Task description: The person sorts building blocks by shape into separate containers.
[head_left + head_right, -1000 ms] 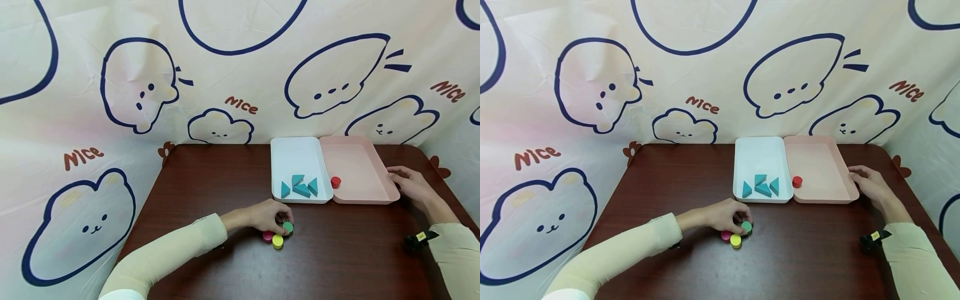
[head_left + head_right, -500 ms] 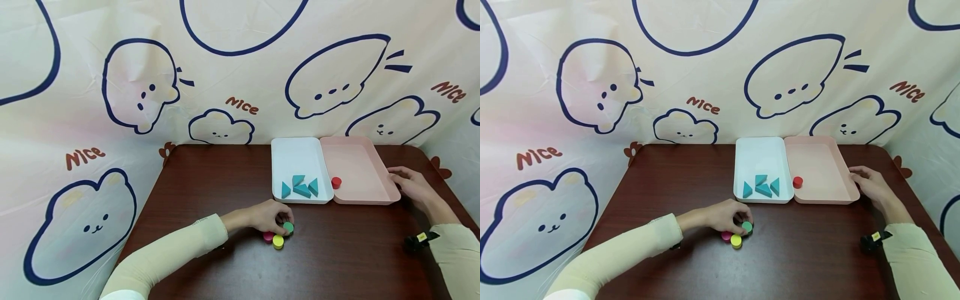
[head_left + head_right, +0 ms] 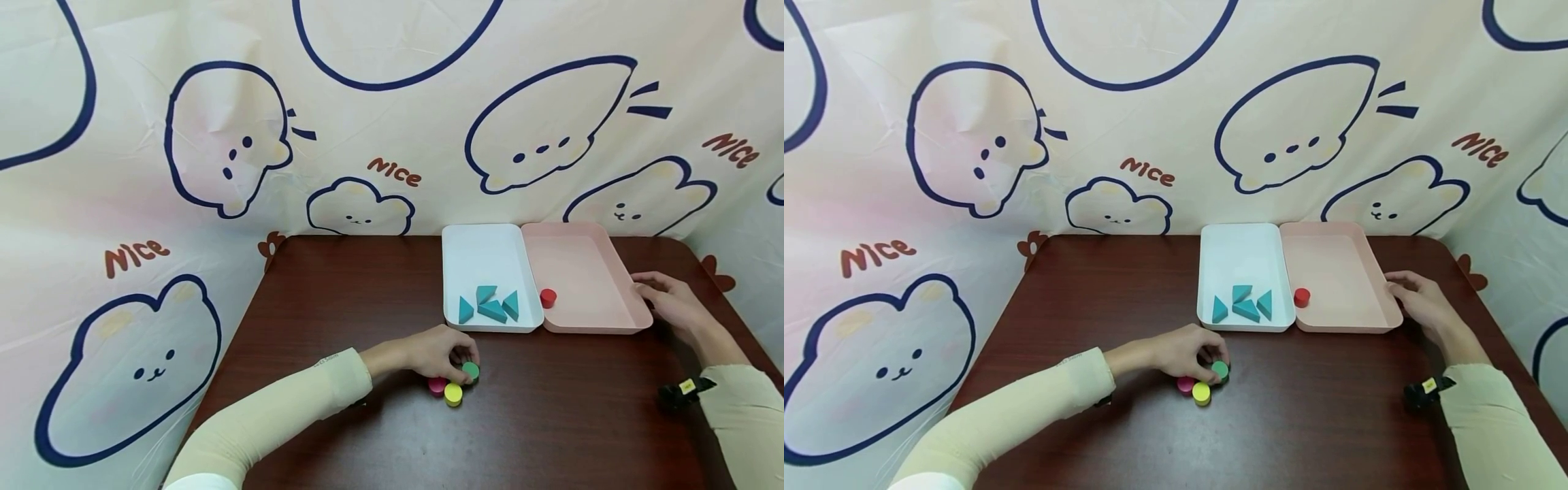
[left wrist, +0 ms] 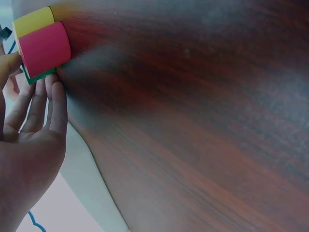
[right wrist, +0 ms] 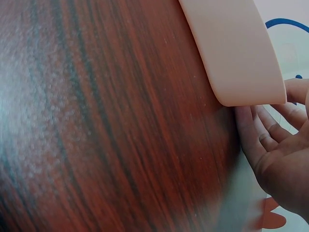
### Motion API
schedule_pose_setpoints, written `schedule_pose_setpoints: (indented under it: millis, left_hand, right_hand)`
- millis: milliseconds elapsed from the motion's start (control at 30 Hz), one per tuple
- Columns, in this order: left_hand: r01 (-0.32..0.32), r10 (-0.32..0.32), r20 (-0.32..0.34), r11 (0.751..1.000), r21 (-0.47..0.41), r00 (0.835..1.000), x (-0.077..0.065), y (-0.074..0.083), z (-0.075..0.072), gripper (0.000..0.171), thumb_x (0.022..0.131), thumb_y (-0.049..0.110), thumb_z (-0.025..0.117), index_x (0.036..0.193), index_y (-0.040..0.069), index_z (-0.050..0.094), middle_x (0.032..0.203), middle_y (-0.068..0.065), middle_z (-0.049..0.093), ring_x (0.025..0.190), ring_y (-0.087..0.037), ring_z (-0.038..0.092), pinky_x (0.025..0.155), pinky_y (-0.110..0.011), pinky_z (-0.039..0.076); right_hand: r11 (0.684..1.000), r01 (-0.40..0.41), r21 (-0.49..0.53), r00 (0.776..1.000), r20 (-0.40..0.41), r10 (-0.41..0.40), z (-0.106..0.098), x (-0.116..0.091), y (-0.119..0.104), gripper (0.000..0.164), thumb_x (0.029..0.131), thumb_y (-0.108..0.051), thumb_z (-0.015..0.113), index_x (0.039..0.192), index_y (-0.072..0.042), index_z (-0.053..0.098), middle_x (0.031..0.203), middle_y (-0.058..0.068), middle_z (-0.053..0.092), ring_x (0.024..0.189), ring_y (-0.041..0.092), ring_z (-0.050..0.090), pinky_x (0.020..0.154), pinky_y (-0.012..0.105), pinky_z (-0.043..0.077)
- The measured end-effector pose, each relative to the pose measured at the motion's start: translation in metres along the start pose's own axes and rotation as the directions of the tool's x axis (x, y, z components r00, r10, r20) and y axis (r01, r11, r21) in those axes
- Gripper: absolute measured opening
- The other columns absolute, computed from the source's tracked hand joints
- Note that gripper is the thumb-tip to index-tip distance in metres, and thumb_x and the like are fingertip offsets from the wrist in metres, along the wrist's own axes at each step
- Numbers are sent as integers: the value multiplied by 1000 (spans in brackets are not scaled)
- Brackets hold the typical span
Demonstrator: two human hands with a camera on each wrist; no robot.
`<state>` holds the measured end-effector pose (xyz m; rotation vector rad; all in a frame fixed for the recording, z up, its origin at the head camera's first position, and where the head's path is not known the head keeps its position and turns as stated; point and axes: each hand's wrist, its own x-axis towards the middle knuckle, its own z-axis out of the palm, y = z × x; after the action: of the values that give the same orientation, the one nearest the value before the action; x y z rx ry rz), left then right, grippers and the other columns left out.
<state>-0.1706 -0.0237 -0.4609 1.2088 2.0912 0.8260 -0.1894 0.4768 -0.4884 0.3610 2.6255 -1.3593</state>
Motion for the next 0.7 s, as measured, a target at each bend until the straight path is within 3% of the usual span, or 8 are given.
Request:
schedule_pose_setpoints:
  millis: [200,467,700]
  left_hand:
    - [-1,1,3,1000,-4,1000,1,-1,0,16,96,21,81,110,17,73,101,13,68,96,-4,65,87,-16,54]
    - [4,-4,5,1000,-3,1000,1,-1,1,16,97,21,80,110,17,73,101,12,68,96,-4,65,87,-16,54]
    - [-8,8,-2,1000,-6,1000,1,-1,1,16,97,20,81,110,16,72,99,11,68,95,-5,66,86,-16,55]
  right_hand:
    - [1000,-3,2,1000,-1,3,0,0,0,70,113,-46,40,160,4,30,160,38,31,118,39,49,81,31,49]
    - [1000,-11,10,1000,5,10,0,-2,-1,71,114,-46,39,161,5,28,161,39,29,122,45,47,85,39,51]
    - [1000,14,9,1000,0,-14,1,-3,-2,69,113,-46,40,159,5,31,158,38,33,114,35,52,73,23,51]
